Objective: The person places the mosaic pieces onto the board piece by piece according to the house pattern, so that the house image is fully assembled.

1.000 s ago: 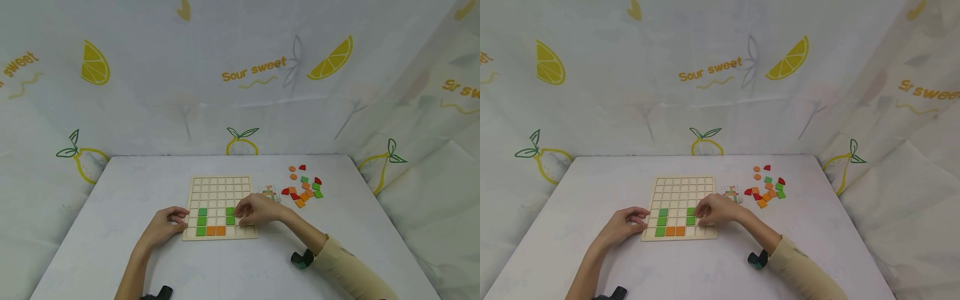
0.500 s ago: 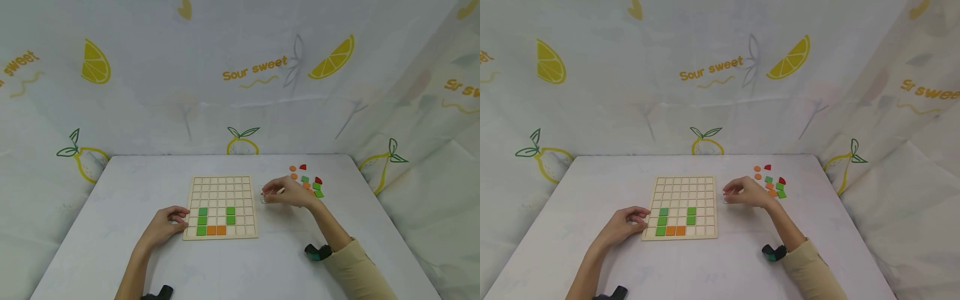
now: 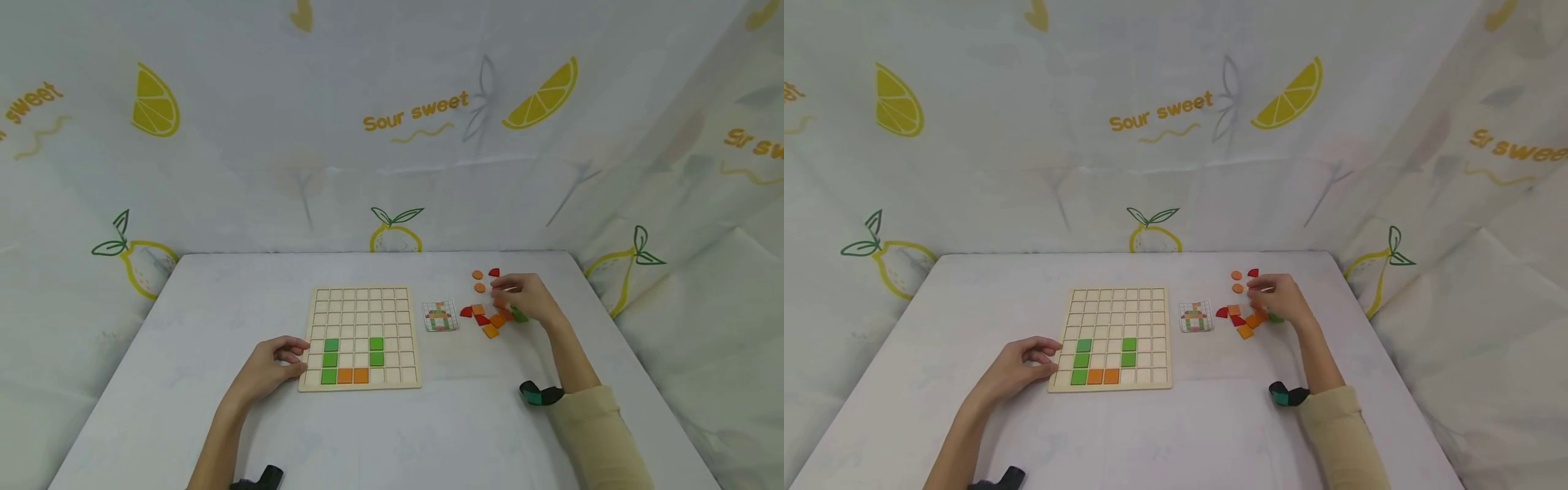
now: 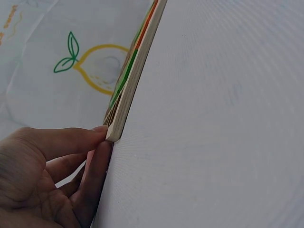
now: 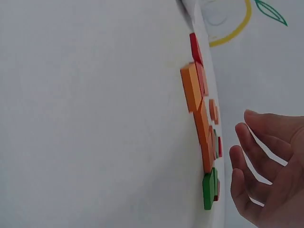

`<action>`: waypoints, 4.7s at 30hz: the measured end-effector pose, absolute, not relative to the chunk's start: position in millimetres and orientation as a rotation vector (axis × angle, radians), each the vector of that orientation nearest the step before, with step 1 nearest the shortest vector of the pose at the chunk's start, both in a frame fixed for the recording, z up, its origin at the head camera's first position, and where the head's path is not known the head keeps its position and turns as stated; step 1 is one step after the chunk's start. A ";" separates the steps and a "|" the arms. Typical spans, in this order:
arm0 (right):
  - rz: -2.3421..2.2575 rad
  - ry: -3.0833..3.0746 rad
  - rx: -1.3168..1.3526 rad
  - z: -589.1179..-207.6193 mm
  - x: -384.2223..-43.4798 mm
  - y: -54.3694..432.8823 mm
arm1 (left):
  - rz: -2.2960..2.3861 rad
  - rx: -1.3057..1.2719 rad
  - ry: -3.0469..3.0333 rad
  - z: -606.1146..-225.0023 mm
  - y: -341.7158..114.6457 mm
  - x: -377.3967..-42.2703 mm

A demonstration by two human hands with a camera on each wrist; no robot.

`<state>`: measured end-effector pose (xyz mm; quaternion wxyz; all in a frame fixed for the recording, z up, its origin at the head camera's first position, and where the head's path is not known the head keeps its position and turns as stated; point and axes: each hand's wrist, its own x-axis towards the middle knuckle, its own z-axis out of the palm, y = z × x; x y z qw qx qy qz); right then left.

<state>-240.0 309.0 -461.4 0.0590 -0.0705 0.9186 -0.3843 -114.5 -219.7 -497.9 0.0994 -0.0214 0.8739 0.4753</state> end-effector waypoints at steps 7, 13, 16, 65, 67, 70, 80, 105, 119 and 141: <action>-1.085 2.815 -0.146 -471.2 -248.5 327.1 | 1.417 -0.053 2.580 -497.8 -220.3 -113.4; -1.072 2.804 -0.143 -474.7 -253.5 327.8 | 1.424 -0.052 2.579 -497.4 -220.8 -112.5; -1.062 2.803 -0.146 -474.9 -255.6 327.6 | 1.424 -0.054 2.579 -498.0 -220.9 -112.4; -1.033 2.829 -0.291 -456.6 -248.1 300.2 | 1.434 -0.059 2.566 -499.3 -220.8 -114.8; -1.035 2.830 -0.347 -449.2 -244.5 291.4 | 1.436 -0.058 2.561 -499.3 -220.9 -114.8; -1.049 2.821 -0.407 -439.8 -237.5 276.9 | 1.437 -0.058 2.559 -499.3 -221.2 -115.0; -1.064 2.724 -0.623 -432.2 -212.9 225.5 | 1.427 -0.054 2.568 -497.6 -220.6 -114.6; -0.853 2.381 -0.956 -460.7 -166.8 116.6 | 1.447 -0.063 2.552 -498.0 -219.8 -114.6; -0.733 2.476 -0.979 -460.4 -156.2 100.6 | 1.420 -0.074 2.565 -496.5 -219.2 -113.6; -0.831 2.419 -0.933 -444.1 -166.5 124.6 | 1.414 -0.072 2.578 -496.7 -218.7 -113.9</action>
